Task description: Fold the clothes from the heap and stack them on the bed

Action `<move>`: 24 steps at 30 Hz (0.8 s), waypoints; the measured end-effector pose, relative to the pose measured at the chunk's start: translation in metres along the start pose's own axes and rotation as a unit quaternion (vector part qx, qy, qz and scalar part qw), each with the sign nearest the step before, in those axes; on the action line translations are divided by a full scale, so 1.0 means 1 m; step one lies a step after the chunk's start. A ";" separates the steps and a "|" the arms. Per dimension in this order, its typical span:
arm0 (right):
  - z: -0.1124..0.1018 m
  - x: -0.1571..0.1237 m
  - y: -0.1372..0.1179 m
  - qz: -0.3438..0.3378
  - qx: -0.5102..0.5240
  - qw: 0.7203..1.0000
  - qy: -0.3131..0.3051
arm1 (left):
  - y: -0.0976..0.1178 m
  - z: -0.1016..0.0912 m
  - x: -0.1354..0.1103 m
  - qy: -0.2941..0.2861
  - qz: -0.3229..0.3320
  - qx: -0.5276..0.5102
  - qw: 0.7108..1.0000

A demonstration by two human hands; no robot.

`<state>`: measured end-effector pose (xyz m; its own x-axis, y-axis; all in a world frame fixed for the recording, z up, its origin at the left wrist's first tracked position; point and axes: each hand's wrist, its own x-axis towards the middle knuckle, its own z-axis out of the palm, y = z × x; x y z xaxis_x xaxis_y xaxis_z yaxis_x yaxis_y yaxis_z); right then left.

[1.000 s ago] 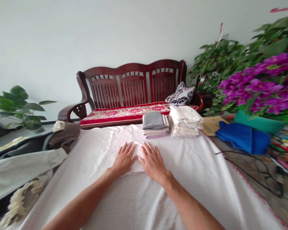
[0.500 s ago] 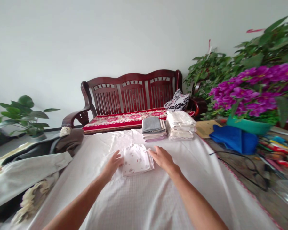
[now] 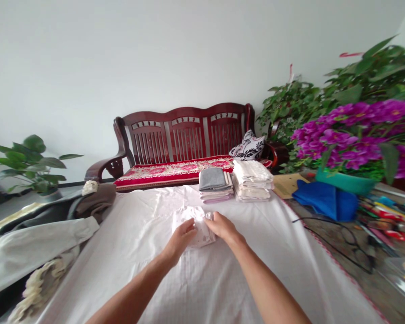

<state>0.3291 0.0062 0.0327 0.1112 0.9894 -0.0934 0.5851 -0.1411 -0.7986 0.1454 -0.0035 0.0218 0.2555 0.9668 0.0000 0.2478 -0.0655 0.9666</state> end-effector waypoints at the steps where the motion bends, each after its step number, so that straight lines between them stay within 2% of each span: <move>1: 0.001 0.000 -0.001 0.009 0.032 0.999 -0.014 | 0.002 0.000 0.001 -0.006 -0.002 0.002 1.000; 6: 0.000 -0.008 -0.017 0.046 0.176 0.982 -0.061 | 0.012 -0.002 0.000 0.001 -0.018 -0.061 0.998; 11: 0.003 -0.019 -0.043 0.038 0.310 0.948 -0.069 | 0.029 0.005 -0.004 -0.047 0.037 -0.180 0.982; 13: 0.007 -0.020 -0.058 0.010 0.348 0.935 -0.066 | 0.036 0.003 -0.002 -0.020 0.043 -0.214 0.976; 15: 0.010 -0.021 -0.077 -0.039 0.355 0.932 -0.069 | 0.042 -0.004 0.003 0.032 0.053 -0.234 0.970; 18: 0.008 -0.020 -0.105 -0.112 0.389 0.908 -0.110 | 0.047 -0.023 0.009 0.103 0.057 -0.271 0.955; 21: 0.002 -0.014 -0.120 -0.146 0.427 0.883 -0.129 | 0.041 -0.045 0.011 0.149 0.032 -0.305 0.940; 22: 0.001 -0.010 -0.118 -0.149 0.418 0.890 -0.110 | 0.034 -0.053 0.010 0.158 0.028 -0.303 0.939; 24: 0.000 -0.001 -0.103 -0.143 0.353 0.924 -0.037 | 0.015 -0.068 0.007 0.177 0.016 -0.258 0.950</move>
<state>0.2689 0.0201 0.1149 -0.0385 0.9860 0.1624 -0.0908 0.1584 -0.9832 0.0875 0.0186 0.0537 -0.0982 0.9947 0.0292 -0.2696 -0.0549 0.9614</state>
